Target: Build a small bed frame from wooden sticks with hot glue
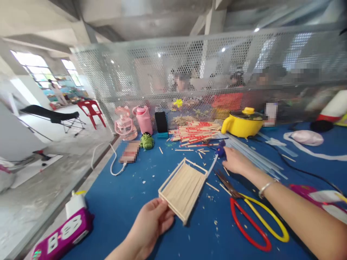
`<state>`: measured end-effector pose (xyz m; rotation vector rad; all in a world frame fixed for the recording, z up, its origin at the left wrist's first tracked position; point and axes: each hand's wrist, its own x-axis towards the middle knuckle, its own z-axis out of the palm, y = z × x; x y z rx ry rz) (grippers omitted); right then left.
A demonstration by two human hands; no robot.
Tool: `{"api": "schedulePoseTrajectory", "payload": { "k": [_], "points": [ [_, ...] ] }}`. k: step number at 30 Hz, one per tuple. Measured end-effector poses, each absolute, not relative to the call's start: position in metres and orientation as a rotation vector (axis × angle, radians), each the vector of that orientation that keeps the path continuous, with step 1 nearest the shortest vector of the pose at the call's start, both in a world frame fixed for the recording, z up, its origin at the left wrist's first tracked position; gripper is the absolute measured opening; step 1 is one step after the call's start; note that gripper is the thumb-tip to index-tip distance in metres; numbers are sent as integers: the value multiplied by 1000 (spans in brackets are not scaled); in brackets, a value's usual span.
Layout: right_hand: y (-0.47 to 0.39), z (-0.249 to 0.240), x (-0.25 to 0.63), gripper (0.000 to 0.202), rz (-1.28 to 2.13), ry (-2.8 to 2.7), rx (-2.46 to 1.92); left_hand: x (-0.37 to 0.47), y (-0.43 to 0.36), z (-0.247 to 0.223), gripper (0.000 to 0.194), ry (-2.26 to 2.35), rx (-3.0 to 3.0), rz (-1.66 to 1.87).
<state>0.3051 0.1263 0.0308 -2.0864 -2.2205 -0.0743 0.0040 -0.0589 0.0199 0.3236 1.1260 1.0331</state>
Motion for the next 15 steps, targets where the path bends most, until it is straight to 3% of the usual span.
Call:
{"api": "schedulePoseTrajectory", "payload": {
  "k": [6, 15],
  "points": [
    [135, 32, 313, 27, -55, -2109, -2239, -1, -51, 21, 14, 1200, 388, 1038],
    [131, 46, 309, 23, -29, -2026, -2168, 5, -36, 19, 18, 1309, 556, 972]
  ]
}}
